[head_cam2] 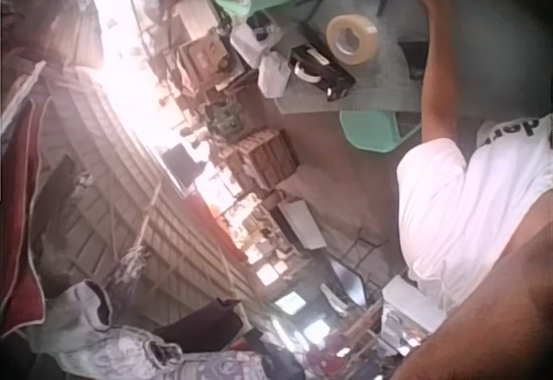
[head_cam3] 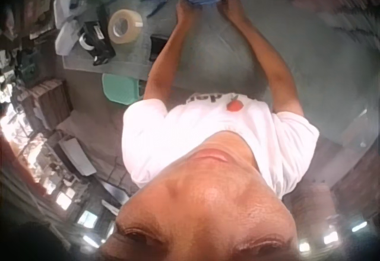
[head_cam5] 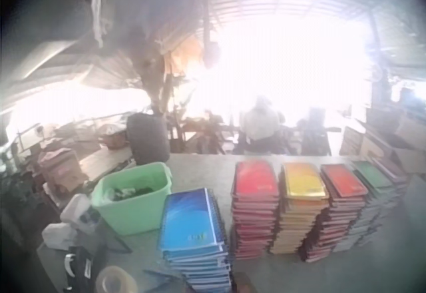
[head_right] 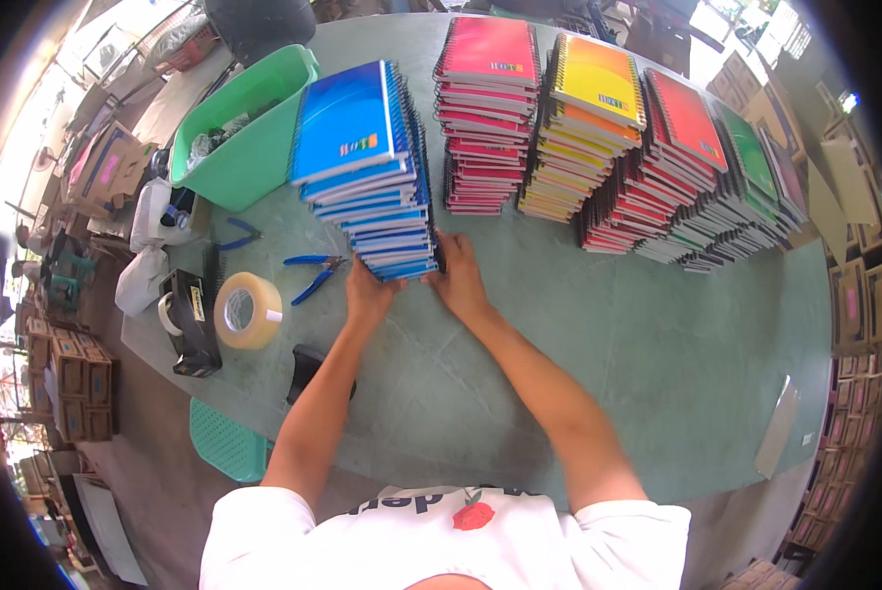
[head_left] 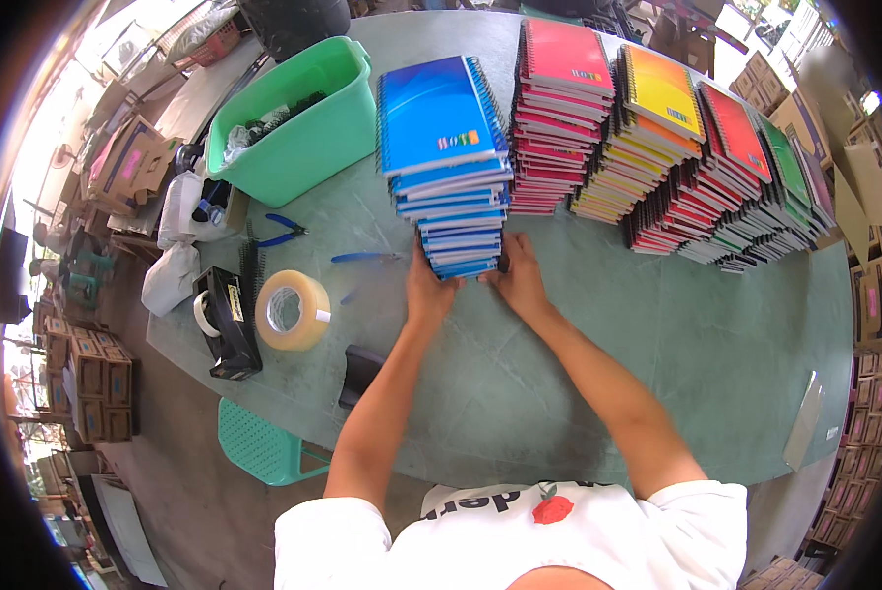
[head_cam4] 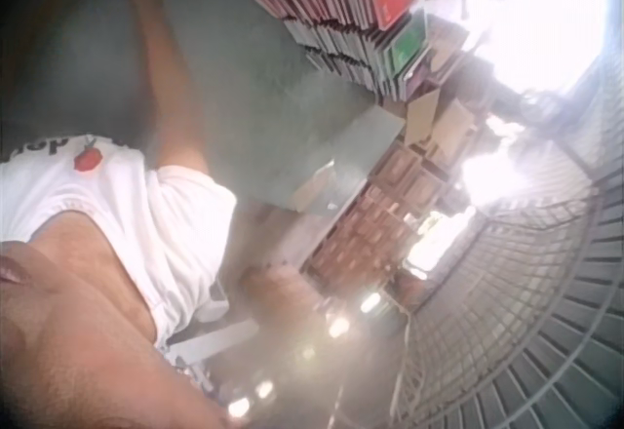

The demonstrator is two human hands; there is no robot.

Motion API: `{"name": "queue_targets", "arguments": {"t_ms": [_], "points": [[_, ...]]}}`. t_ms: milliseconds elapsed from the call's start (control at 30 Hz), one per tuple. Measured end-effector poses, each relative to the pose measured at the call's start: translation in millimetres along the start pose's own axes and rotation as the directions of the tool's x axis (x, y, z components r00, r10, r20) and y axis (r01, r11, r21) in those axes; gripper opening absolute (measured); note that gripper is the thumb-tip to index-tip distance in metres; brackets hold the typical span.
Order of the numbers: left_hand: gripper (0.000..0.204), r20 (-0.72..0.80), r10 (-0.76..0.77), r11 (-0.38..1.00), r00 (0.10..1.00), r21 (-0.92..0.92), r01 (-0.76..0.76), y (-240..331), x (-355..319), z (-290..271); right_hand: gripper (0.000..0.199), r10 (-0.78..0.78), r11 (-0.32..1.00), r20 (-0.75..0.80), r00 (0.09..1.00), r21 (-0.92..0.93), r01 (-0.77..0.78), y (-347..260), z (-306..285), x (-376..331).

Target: The person trims the coil ends of a stack of notebooks using pliers, then organizes several stacks of small notebooks by color, places them into a plastic sleeve, and seals the package by hand.

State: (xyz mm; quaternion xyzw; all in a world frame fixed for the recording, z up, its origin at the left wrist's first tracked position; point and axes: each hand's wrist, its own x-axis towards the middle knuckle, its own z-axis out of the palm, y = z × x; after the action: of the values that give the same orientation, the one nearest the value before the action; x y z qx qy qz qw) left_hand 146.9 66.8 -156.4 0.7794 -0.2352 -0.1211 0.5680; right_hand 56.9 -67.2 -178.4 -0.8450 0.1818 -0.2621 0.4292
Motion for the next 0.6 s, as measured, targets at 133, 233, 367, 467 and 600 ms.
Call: {"name": "queue_targets", "arguments": {"t_ms": [133, 233, 367, 467, 600], "points": [[0.076, -0.013, 0.045, 0.999, 0.999, -0.023, -0.045, -1.2, 39.6, 4.8, 0.059, 0.067, 0.997, -0.207, 0.976, 0.048, -0.059, 1.3, 22.9, 22.6], [0.069, -0.068, 0.114, 0.992, 0.991, -0.044, -0.117, -15.7, 62.7, 11.4, 0.048, 0.078, 0.989, -0.292, 0.953, 0.140, -0.039, 12.3, 34.5, 36.8], [0.058, -0.168, 0.299, 0.948, 0.939, -0.058, -0.312, -41.0, 83.0, 18.1, 0.041, 0.005, 1.000, -0.413, 0.911, 0.020, 0.003, 7.3, 48.1, 52.5], [0.059, -0.113, 0.322, 0.947, 0.940, 0.042, -0.320, -19.5, 79.7, 18.5, 0.020, -0.174, 0.982, -0.450, 0.876, -0.148, 0.118, 36.5, 49.1, 57.0], [0.066, -0.136, 0.172, 0.965, 0.976, 0.223, -0.140, -32.7, 73.6, -11.3, 0.014, -0.279, 0.946, -0.311, 0.908, -0.252, 0.205, 23.3, 51.2, 53.9]]}}
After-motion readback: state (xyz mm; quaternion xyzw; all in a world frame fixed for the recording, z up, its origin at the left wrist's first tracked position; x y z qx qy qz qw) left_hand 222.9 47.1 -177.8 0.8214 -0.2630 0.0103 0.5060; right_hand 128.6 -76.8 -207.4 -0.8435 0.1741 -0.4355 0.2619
